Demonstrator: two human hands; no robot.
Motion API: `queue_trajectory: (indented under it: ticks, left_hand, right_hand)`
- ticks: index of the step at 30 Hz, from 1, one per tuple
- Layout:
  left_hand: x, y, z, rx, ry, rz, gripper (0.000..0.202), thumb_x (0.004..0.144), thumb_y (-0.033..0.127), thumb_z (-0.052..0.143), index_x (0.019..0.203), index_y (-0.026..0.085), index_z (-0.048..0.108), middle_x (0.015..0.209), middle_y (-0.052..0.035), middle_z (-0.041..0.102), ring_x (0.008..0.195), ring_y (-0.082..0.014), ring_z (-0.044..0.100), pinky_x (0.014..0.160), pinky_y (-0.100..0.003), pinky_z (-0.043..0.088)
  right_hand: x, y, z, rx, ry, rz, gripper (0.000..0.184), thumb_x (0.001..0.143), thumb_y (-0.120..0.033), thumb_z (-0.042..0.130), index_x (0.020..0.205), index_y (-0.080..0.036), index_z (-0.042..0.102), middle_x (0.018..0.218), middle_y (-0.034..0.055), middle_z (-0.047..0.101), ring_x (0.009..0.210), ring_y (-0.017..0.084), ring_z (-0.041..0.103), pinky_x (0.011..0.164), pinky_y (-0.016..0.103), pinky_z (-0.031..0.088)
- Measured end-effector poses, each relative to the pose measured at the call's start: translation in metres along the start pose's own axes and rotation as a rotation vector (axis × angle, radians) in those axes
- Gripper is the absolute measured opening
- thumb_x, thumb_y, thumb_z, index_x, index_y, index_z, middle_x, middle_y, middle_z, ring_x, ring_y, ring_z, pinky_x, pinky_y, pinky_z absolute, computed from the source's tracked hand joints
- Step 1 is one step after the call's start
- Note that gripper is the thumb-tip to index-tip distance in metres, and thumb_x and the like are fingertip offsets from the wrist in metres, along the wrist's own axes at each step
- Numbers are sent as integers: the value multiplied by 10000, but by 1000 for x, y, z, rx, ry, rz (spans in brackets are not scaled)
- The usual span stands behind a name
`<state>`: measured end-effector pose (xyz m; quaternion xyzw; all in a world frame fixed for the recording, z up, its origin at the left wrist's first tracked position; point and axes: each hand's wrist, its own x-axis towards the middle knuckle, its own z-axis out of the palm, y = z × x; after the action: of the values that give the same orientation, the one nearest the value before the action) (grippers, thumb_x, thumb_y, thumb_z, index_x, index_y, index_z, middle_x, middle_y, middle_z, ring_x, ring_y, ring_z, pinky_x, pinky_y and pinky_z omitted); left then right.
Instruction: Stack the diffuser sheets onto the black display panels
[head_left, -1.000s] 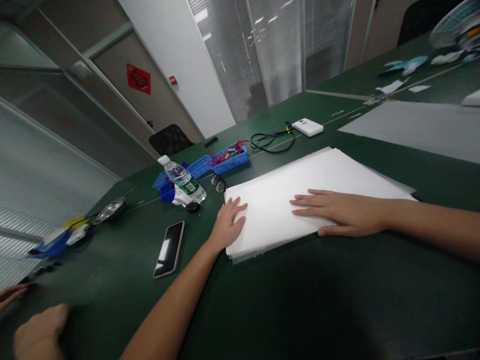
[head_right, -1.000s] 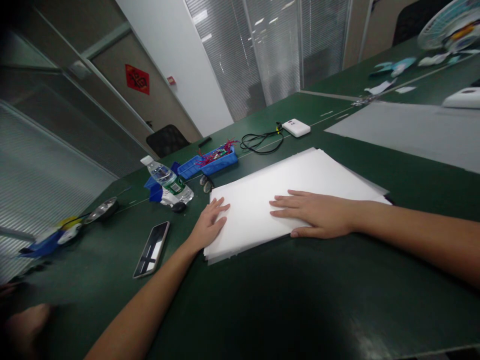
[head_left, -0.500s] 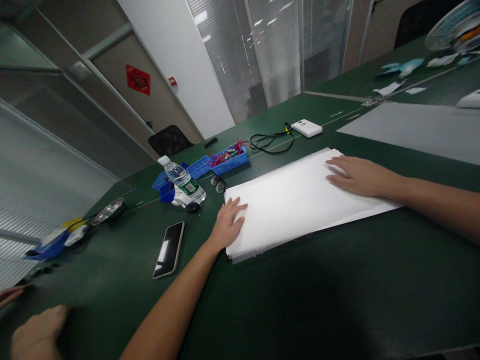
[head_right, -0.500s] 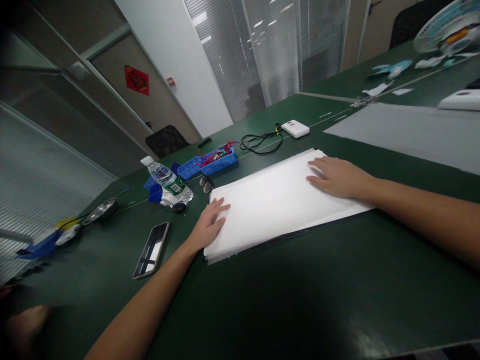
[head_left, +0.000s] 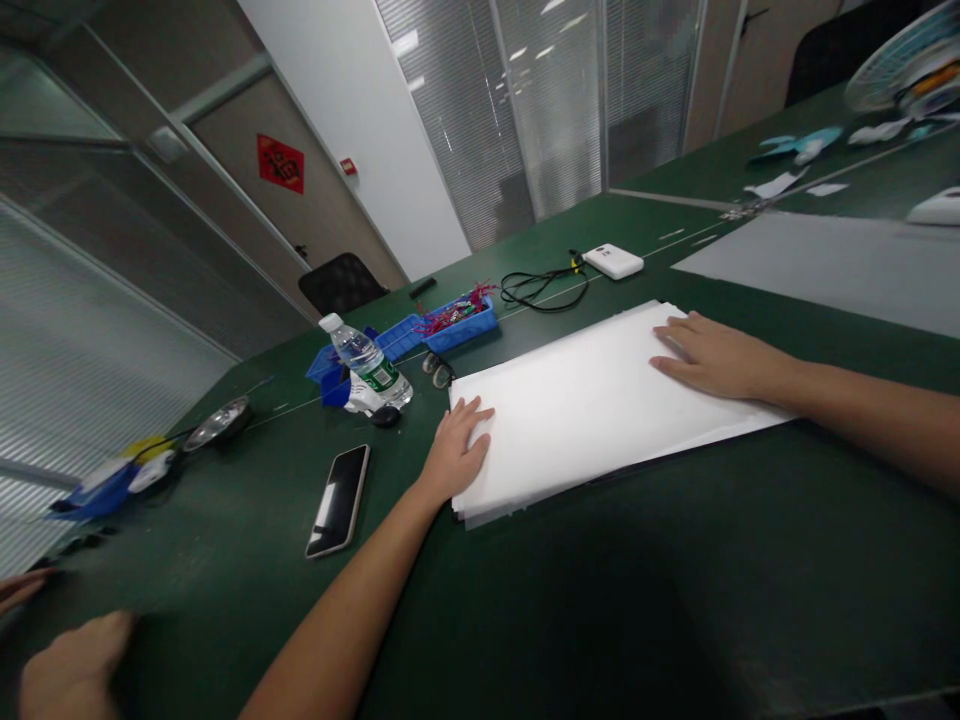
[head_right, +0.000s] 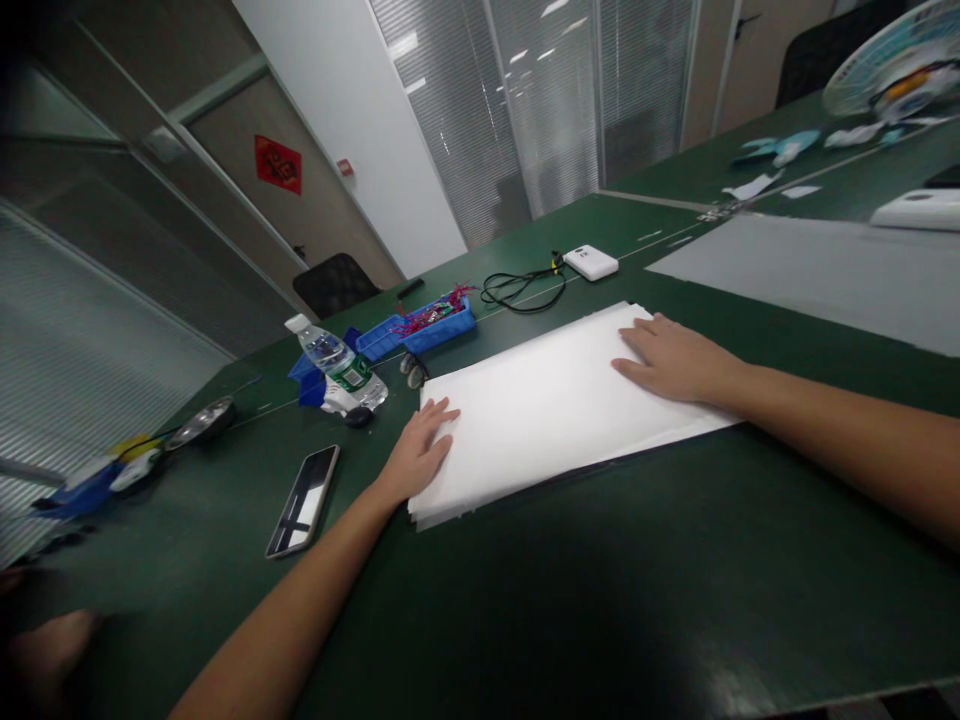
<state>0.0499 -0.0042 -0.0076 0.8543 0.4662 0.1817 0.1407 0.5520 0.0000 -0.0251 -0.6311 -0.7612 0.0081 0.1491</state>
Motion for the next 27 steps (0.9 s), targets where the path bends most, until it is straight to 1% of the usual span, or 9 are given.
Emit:
queue_trajectory:
  ticks: [4,9,12,15,18,21,22,24,27]
  left_hand:
    - [-1,0,0,0,-4,3,460,1051,335,574,1486,211,660,1724,-159,475,1666,-372,319,1333,-690,220]
    - [-1,-3,3,-4,32,-21,503,1042,343,580,1525,208,623,1738,-162,453,1672,-370,302,1343,-679,220]
    - [-1,-6,6,6,84,-60,521,1037,338,577,1532,183,617,1742,-181,439,1676,-391,281,1351,-677,205]
    - [-1,-8,7,0,88,-64,516,1038,340,573,1524,174,626,1726,-186,464,1677,-402,272,1351,-680,211]
    - [-1,-10,7,-31,78,-39,512,1034,349,588,1519,192,630,1717,-166,484,1681,-394,265,1351,-675,225]
    - [-1,-12,6,-38,72,-29,527,1022,342,603,1524,184,626,1722,-171,475,1683,-395,258,1352,-670,230]
    - [0,-12,6,-34,69,-31,534,1017,333,605,1526,174,624,1723,-180,470,1683,-399,256,1352,-667,231]
    - [0,-13,7,-30,63,-38,544,1009,312,604,1531,159,620,1727,-193,459,1683,-402,254,1353,-661,235]
    - [0,-16,8,-42,63,-32,540,998,282,605,1526,172,622,1728,-183,461,1681,-395,266,1349,-667,238]
  right_hand:
    - [0,-2,0,-19,6,-14,806,1001,-764,392,1527,-184,587,1596,197,553,1526,437,458,1285,659,373]
    - [-1,-2,-1,23,30,-30,823,996,-775,406,1514,-170,612,1582,194,568,1503,435,487,1308,611,361]
    - [1,-3,-12,47,-5,49,870,1010,-776,383,1590,-150,550,1607,207,548,1446,432,543,1221,616,456]
    - [4,3,-33,65,10,185,829,1036,-721,368,1606,-144,539,1555,196,610,1282,401,649,1100,586,532]
    - [8,24,-52,-7,140,312,685,1044,-611,409,1499,-155,643,1485,186,666,1206,376,668,1058,539,525]
    - [11,59,-54,-176,278,343,693,1036,-579,450,1542,-133,613,1535,247,603,1381,409,561,1144,565,443]
    - [11,72,-51,-222,268,362,725,1029,-591,464,1571,-125,586,1561,267,570,1440,429,506,1168,604,408]
    - [13,96,-41,-260,163,457,784,1009,-645,483,1577,-114,582,1577,296,540,1494,489,422,1164,724,346]
    - [16,121,-25,-214,51,512,768,1008,-678,444,1484,-120,672,1521,308,583,1387,521,513,1069,785,392]
